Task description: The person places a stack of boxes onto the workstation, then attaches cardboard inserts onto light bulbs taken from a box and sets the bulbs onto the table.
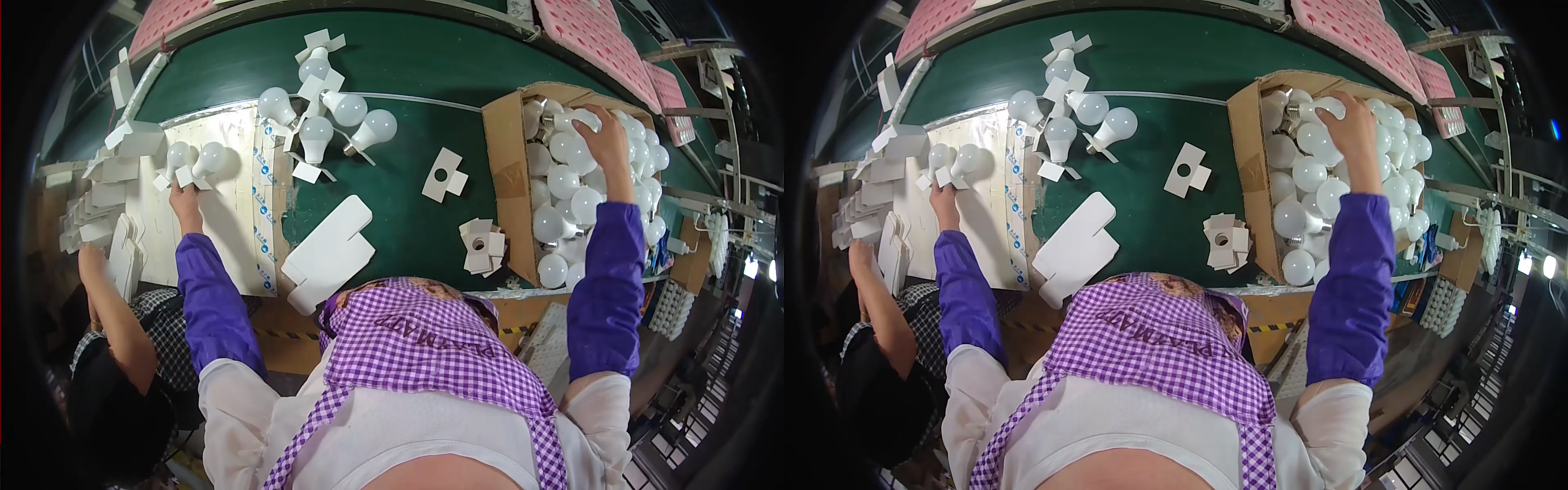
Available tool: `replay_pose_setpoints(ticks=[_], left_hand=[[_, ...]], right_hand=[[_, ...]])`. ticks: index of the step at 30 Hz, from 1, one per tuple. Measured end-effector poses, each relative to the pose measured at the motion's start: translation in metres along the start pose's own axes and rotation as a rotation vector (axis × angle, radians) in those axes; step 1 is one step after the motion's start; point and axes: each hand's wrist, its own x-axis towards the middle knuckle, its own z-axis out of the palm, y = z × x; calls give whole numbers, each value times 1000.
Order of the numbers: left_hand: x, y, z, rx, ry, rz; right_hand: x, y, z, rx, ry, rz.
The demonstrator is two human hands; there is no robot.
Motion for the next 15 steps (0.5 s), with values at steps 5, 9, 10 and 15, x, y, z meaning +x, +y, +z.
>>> replay_pose_setpoints(ticks=[5, 9, 10, 15], left_hand=[[-1, -7, -14, 887, 458, 429], [-121, 87, 120, 200, 345, 472], [-170, 115, 160, 448, 61, 283], [-295, 82, 325, 453, -899, 493]], right_hand=[[20, 30, 20, 83, -220, 35], [24, 24, 17, 45, -232, 72], [19, 18, 8, 49, -192, 99], [-15, -7, -24, 55, 162, 83]])
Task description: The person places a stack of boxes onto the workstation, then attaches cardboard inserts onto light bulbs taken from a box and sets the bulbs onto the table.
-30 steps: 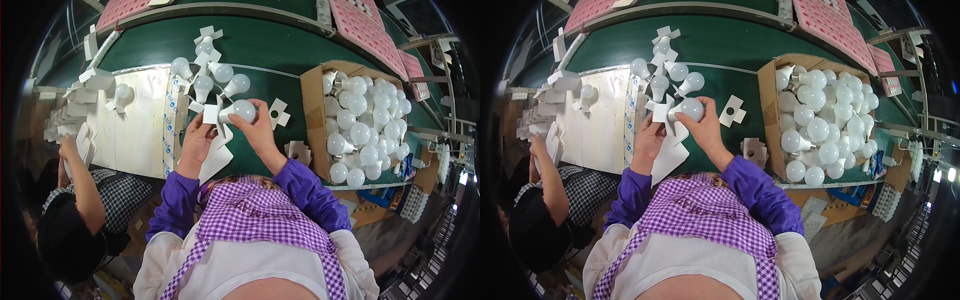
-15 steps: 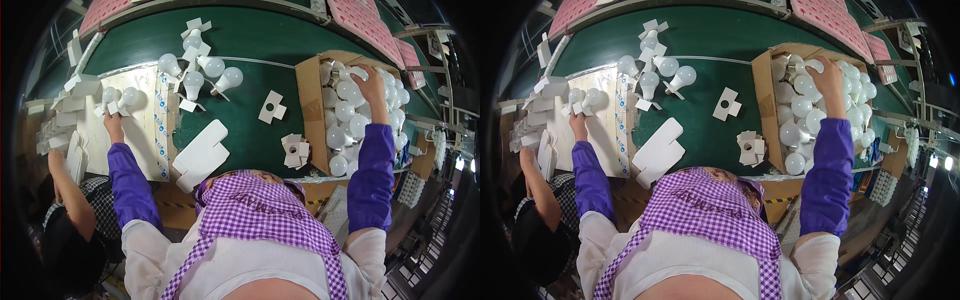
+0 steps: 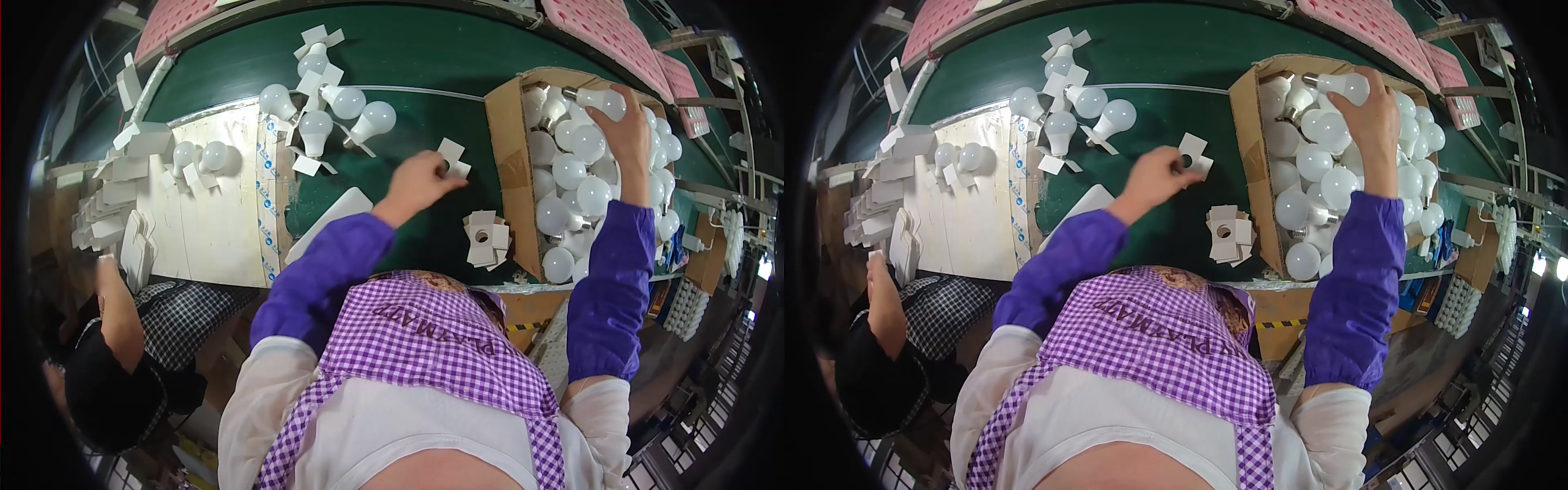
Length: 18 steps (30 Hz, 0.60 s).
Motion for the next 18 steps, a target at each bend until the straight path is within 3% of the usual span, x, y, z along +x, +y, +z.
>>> replay_pose_setpoints(ticks=[5, 11, 14, 18], left_hand=[[21, 0, 42, 195, -90, -62], [27, -22, 31, -131, -291, -205], [27, -43, 37, -280, -212, -119], [27, -42, 40, -183, -188, -61]], right_hand=[[-49, -33, -32, 256, 39, -68], [-93, -55, -26, 445, 14, -56], [-108, -66, -20, 517, -30, -29], [-122, -73, -16, 562, -69, -1]])
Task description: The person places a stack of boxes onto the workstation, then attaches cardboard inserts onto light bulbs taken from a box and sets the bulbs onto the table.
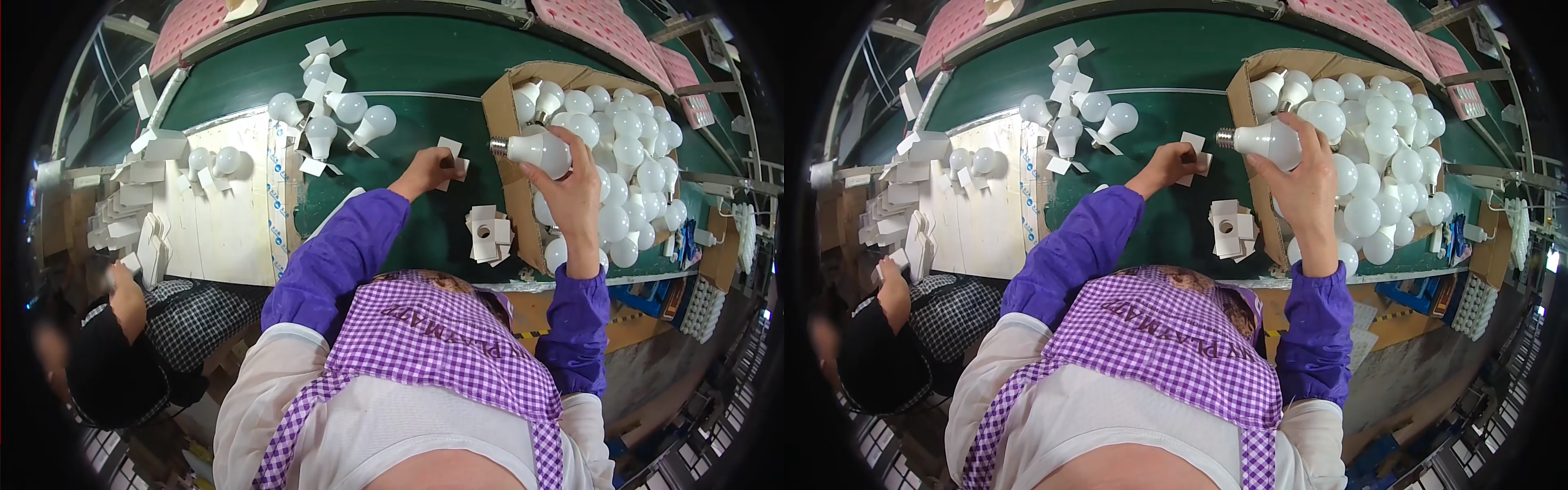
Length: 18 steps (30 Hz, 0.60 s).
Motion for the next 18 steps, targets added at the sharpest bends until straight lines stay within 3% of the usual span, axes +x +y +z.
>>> replay_pose_setpoints(ticks=[5, 11, 15, 18], left_hand=[[-6, 29, -2, 140, 30, -42], [4, 5, 6, 233, 71, 42], [4, 7, -11, -157, -105, -222], [-13, 23, -28, -380, 26, -283]], right_hand=[[-14, -5, 0, 1, 4, 28], [-27, -3, -6, 16, 26, 52], [-34, 1, -8, 9, 43, 41], [-37, -7, -6, -2, 31, 18]])
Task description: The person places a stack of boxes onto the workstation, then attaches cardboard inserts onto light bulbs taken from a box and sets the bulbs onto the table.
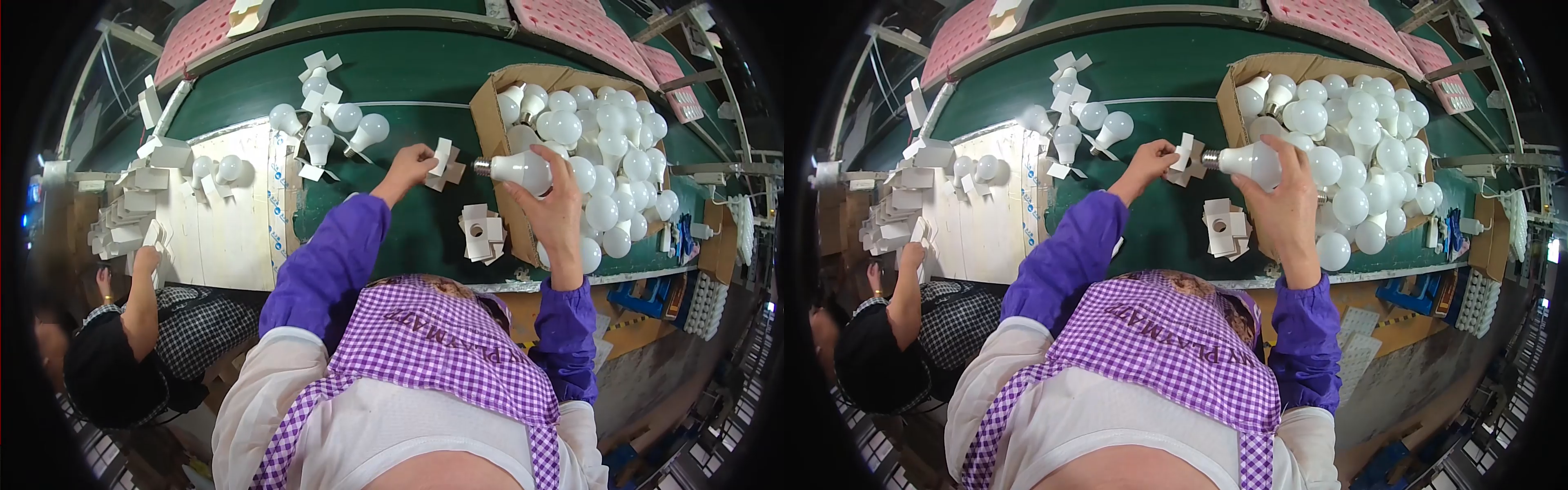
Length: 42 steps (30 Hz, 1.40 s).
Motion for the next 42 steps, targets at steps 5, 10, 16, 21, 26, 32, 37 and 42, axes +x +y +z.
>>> replay_pose_setpoints(ticks=[5, 10, 16, 21, 26, 32, 37, 42], left_hand=[[-74, 60, -17, -349, 67, 26], [-119, 77, -30, -618, -59, -4], [-146, 80, -42, -674, 6, 75], [-151, 39, -58, -506, 266, 111], [-158, -20, -119, -580, 564, 109], [-179, -76, -253, -336, 1032, 135], [-168, -113, -330, -241, 1100, 105], [-163, -103, -326, -477, 1239, 210]], right_hand=[[0, -11, 21, 41, -82, -29], [-2, -23, 49, 56, -146, -81], [-8, -36, 79, 77, -201, -194], [-5, -45, 116, 178, -358, -199], [32, -50, 97, 104, -242, -540], [97, 42, 25, -703, 60, -160], [108, 86, 19, -807, -175, -67], [116, 92, 5, -704, -174, -55]])
